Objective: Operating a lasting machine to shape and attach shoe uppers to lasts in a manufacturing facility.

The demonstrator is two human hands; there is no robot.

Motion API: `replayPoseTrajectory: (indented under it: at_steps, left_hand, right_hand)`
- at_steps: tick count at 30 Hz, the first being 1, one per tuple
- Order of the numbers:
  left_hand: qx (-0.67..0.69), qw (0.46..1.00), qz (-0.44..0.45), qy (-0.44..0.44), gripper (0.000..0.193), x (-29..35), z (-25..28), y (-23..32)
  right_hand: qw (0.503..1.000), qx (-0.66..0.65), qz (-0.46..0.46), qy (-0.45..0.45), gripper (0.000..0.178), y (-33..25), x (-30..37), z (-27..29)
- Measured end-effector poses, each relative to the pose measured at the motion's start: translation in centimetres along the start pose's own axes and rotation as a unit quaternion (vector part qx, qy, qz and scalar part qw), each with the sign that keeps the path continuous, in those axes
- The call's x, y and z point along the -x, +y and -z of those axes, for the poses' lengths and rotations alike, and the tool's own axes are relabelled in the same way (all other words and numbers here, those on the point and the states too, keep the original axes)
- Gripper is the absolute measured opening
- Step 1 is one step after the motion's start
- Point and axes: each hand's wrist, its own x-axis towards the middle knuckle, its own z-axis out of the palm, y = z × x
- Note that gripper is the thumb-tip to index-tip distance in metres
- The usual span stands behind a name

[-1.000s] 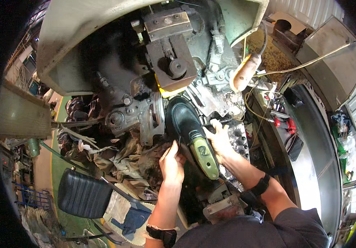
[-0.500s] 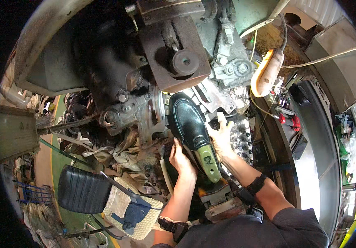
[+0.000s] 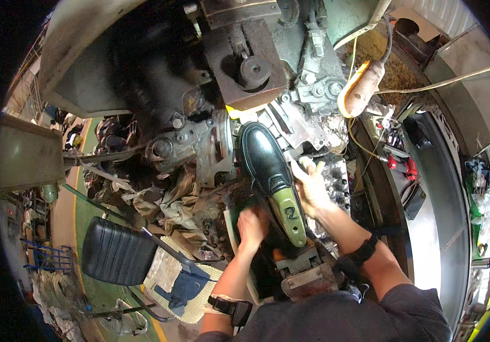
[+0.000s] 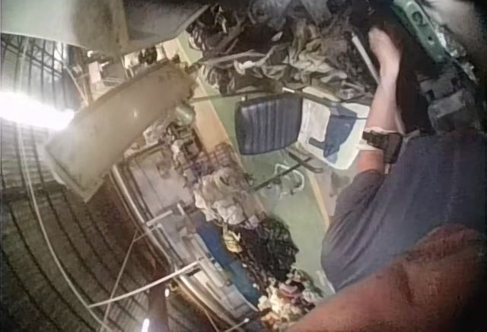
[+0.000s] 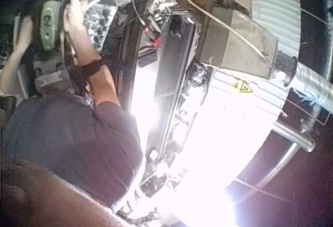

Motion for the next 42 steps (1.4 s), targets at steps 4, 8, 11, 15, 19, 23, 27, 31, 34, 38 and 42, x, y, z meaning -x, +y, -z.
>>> replayPoseTrajectory:
  at_steps: [4, 8, 11, 15, 19, 23, 27, 31, 34, 38, 42]
  left_hand:
    - [-0.41, 0.891, -0.1, -0.166, 0.05, 3.9, -1.6, -7.5]
    - [-0.159, 0.982, 0.021, -0.098, 0.055, 6.3, -4.2, -11.5]
    - [0.015, 0.995, 0.103, 0.001, 0.069, 8.6, -6.3, -11.5]
    - [0.129, 0.991, 0.018, 0.005, 0.069, 12.1, -3.8, -9.7]
    - [0.172, 0.974, -0.123, 0.074, 0.052, 16.5, 5.8, -8.0]
    - [0.512, 0.801, -0.043, 0.307, 0.03, 16.7, 16.2, -5.2]
    - [0.537, 0.804, -0.205, 0.154, 0.037, 16.7, 20.9, 0.7]
    - [0.628, 0.749, -0.208, 0.045, 0.039, 16.0, 17.7, 8.0]
    - [0.668, 0.727, -0.154, -0.033, 0.035, 15.7, 13.9, 12.7]
    - [0.658, 0.745, -0.091, -0.07, 0.034, 15.9, 8.0, 17.0]
    - [0.63, 0.762, -0.055, -0.142, 0.035, 16.0, 1.0, 19.9]
  right_hand:
    - [0.999, 0.032, -0.03, -0.002, 0.035, -2.1, 1.2, 1.9]
    - [0.998, 0.061, 0.011, 0.01, 0.044, -3.9, 3.0, 3.2]
    - [0.997, 0.07, 0.025, 0.004, 0.036, -5.0, 4.2, 3.8]
    - [0.994, 0.096, 0.047, -0.016, 0.044, -5.9, 6.1, 3.4]
    - [0.975, 0.177, 0.122, -0.06, 0.056, -6.2, 10.0, 2.8]
    - [0.934, 0.29, 0.156, -0.135, 0.054, -4.8, 15.3, 1.7]
    - [0.702, 0.458, 0.424, -0.343, 0.076, -3.8, 19.1, 0.4]
    - [0.664, 0.499, 0.447, -0.331, 0.109, -3.5, 21.9, 0.2]
    - [0.725, 0.429, 0.465, -0.272, 0.101, -4.9, 23.7, 1.7]
    - [0.725, 0.458, 0.472, -0.206, 0.096, -8.5, 26.8, 5.7]
    - [0.68, 0.482, 0.541, -0.112, 0.074, -10.8, 29.9, 10.6]
